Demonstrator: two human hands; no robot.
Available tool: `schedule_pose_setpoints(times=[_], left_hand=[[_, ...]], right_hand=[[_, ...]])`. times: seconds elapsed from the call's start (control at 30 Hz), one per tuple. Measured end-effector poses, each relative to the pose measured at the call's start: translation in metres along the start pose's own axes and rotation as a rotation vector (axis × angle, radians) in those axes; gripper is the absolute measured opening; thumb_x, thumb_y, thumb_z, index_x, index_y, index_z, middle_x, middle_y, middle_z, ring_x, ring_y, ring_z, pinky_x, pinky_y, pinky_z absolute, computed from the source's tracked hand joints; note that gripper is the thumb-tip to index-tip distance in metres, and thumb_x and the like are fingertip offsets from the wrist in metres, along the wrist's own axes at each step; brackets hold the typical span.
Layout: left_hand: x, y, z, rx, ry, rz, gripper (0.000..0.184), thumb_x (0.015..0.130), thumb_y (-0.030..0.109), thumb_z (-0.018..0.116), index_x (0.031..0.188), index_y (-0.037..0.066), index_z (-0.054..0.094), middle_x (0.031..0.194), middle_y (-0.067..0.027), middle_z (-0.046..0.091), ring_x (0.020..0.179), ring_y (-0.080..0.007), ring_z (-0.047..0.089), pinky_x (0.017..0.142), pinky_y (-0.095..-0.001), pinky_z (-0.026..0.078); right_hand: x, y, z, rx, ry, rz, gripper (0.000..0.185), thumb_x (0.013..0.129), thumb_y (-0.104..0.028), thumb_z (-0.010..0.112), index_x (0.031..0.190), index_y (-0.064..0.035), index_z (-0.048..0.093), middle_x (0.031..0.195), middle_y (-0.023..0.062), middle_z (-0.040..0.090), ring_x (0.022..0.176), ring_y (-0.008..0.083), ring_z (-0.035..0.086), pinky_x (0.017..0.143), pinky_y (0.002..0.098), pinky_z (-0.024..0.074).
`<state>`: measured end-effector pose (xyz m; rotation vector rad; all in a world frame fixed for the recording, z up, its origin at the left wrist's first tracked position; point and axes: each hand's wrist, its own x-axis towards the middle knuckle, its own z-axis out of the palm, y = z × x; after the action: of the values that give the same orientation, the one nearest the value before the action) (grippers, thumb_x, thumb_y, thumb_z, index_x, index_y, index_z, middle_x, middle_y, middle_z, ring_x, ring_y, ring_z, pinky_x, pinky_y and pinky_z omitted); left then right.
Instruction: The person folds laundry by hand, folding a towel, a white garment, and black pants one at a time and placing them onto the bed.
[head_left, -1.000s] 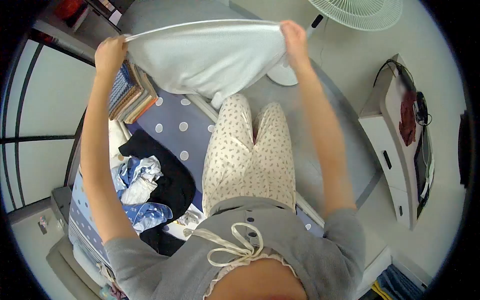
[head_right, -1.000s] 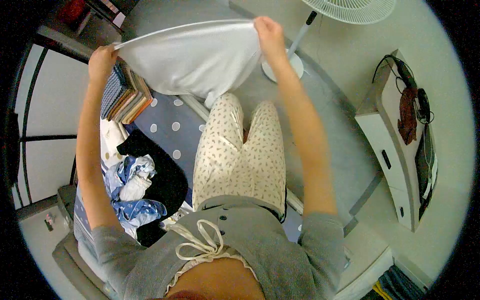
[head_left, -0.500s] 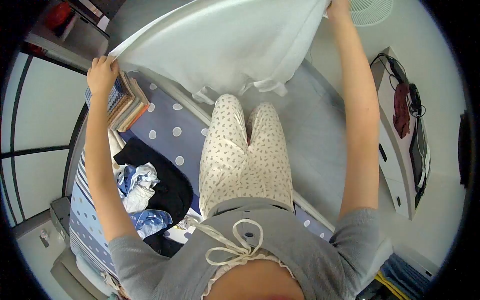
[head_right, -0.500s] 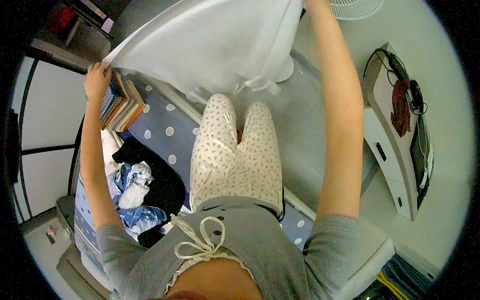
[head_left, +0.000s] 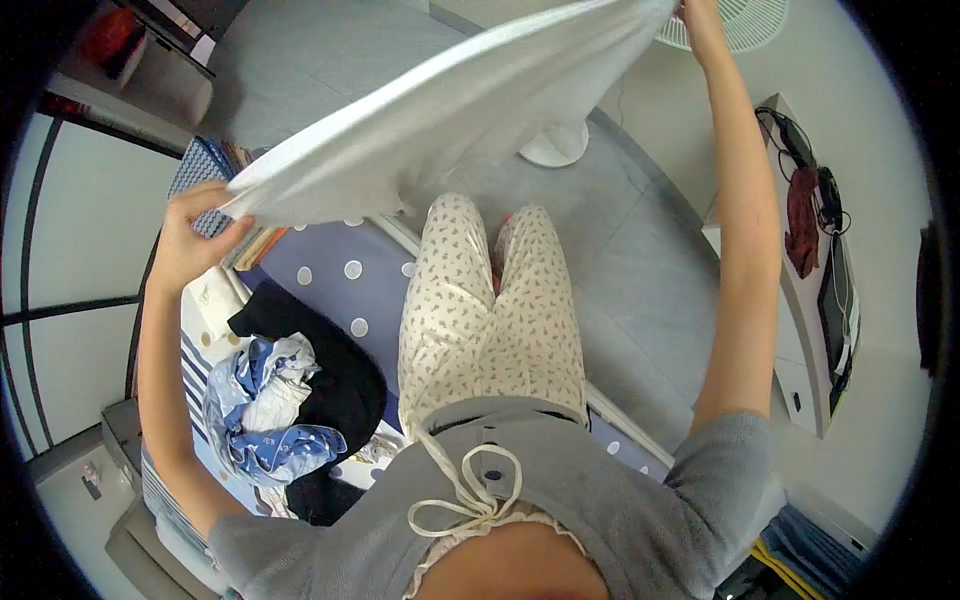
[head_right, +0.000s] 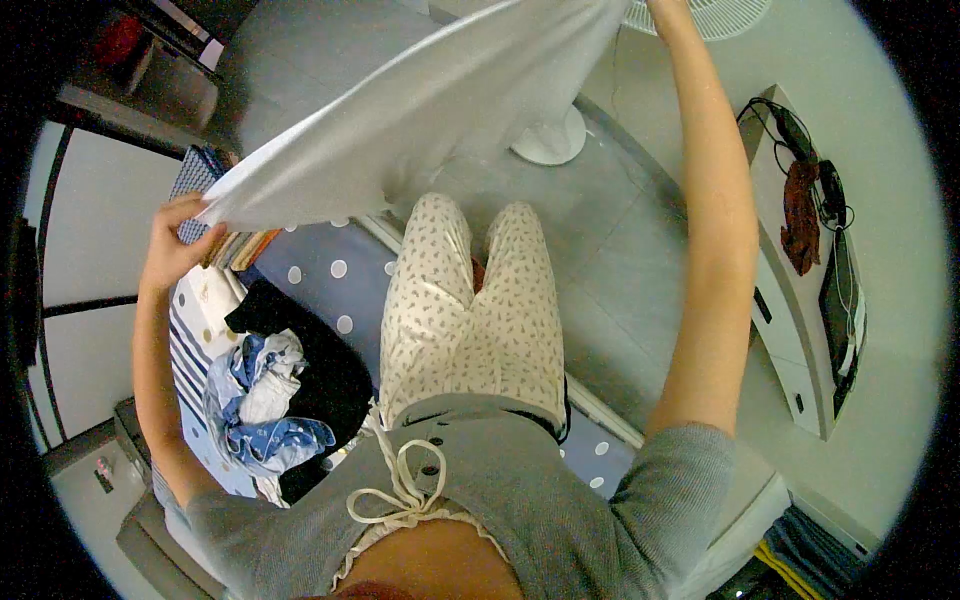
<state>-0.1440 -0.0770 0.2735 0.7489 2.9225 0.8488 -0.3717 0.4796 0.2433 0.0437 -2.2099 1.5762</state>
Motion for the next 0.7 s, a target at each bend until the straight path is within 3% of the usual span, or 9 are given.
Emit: schedule_pose_setpoints(times=[0.1, 0.17, 0.23, 0.3, 0.37, 0.47, 0.5, 0.63, 0.7], left_hand=[[-0.01, -0.013, -0.003, 0.085, 0.173, -0.077, 0.023, 0.071, 0.011, 0.064, 0.091, -0.001, 0.063, 0.09, -0.0097, 0.063, 0.084, -0.0201, 0.059, 0.081, -0.0291, 0.043], [-0.013, -0.043, -0.002, -0.041, 0.32, -0.243, 0.024, 0.075, 0.012, 0.062, 0.095, 0.0, 0.062, 0.094, -0.0098, 0.062, 0.085, -0.0197, 0.059, 0.081, -0.0292, 0.043], [-0.011, -0.079, -0.002, -0.121, 0.411, -0.447, 0.03, 0.082, 0.023, 0.053, 0.1, 0.0, 0.061, 0.101, -0.0122, 0.06, 0.087, -0.0189, 0.058, 0.076, -0.0276, 0.043], [0.0, -0.089, -0.009, -0.309, 0.541, -0.51, 0.039, 0.082, 0.033, 0.05, 0.1, -0.001, 0.06, 0.099, -0.0136, 0.06, 0.086, -0.0183, 0.059, 0.071, -0.0268, 0.044], [0.016, -0.105, -0.013, -0.369, 0.657, -0.581, 0.049, 0.081, 0.042, 0.048, 0.099, -0.002, 0.06, 0.096, -0.0141, 0.06, 0.082, -0.0177, 0.059, 0.067, -0.0259, 0.043], [0.041, -0.116, -0.009, -0.347, 0.765, -0.643, 0.061, 0.077, 0.052, 0.049, 0.096, -0.005, 0.06, 0.085, -0.0118, 0.062, 0.071, -0.0158, 0.058, 0.06, -0.0245, 0.042], [0.049, -0.111, -0.007, -0.305, 0.77, -0.66, 0.059, 0.077, 0.051, 0.05, 0.094, -0.005, 0.061, 0.081, -0.0106, 0.062, 0.068, -0.0149, 0.057, 0.058, -0.0239, 0.041], [0.081, -0.1, 0.004, -0.365, 0.838, -0.649, 0.048, 0.073, 0.043, 0.062, 0.085, -0.004, 0.064, 0.065, -0.0053, 0.058, 0.054, -0.0115, 0.05, 0.054, -0.0227, 0.041], [0.095, -0.102, 0.011, -0.504, 1.008, -0.646, 0.041, 0.068, 0.028, 0.07, 0.09, -0.005, 0.063, 0.074, -0.0069, 0.06, 0.062, -0.0136, 0.054, 0.058, -0.0237, 0.044]], right_hand=[[-0.027, -0.014, -0.018, -0.291, -0.233, -0.27, 0.031, 0.078, -0.015, 0.052, 0.106, 0.0002, 0.053, 0.087, 0.0038, 0.056, 0.075, 0.015, 0.054, 0.071, 0.0285, 0.0447], [-0.094, -0.076, -0.003, -0.249, -0.359, -0.471, 0.011, 0.081, -0.011, 0.053, 0.083, -0.0024, 0.06, 0.077, -0.0009, 0.054, 0.072, 0.0096, 0.047, 0.066, 0.023, 0.038], [-0.139, -0.1, -0.007, -0.376, -0.51, -0.603, 0.013, 0.076, -0.009, 0.053, 0.085, -0.0035, 0.061, 0.08, 0.0047, 0.057, 0.076, 0.0154, 0.053, 0.069, 0.0283, 0.0422], [-0.184, -0.115, -0.01, -0.483, -0.569, -0.611, 0.019, 0.069, 0.001, 0.055, 0.086, -0.0053, 0.061, 0.078, 0.0071, 0.055, 0.075, 0.0202, 0.053, 0.07, 0.03, 0.0429], [-0.225, -0.113, -0.01, -0.446, -0.648, -0.523, 0.029, 0.063, 0.008, 0.056, 0.088, -0.0059, 0.061, 0.078, 0.0077, 0.053, 0.075, 0.0217, 0.053, 0.068, 0.0292, 0.0431], [-0.277, -0.108, -0.003, -0.343, -0.598, -0.227, 0.027, 0.065, 0.007, 0.057, 0.089, -0.0054, 0.061, 0.079, 0.008, 0.053, 0.075, 0.0214, 0.053, 0.066, 0.0283, 0.0442], [-0.291, -0.103, 0.002, -0.28, -0.564, -0.093, 0.026, 0.065, 0.006, 0.058, 0.089, -0.0053, 0.061, 0.08, 0.008, 0.054, 0.075, 0.0212, 0.054, 0.065, 0.028, 0.0446], [-0.341, -0.068, 0.004, -0.197, -0.764, 0.011, 0.026, 0.067, 0.004, 0.059, 0.09, -0.0065, 0.059, 0.087, 0.0075, 0.057, 0.079, 0.0223, 0.056, 0.067, 0.0295, 0.0455], [-0.363, -0.083, 0.019, -0.058, -0.833, -0.065, 0.024, 0.068, 0.003, 0.058, 0.089, -0.0076, 0.058, 0.089, 0.0073, 0.058, 0.08, 0.024, 0.057, 0.072, 0.0313, 0.045]])
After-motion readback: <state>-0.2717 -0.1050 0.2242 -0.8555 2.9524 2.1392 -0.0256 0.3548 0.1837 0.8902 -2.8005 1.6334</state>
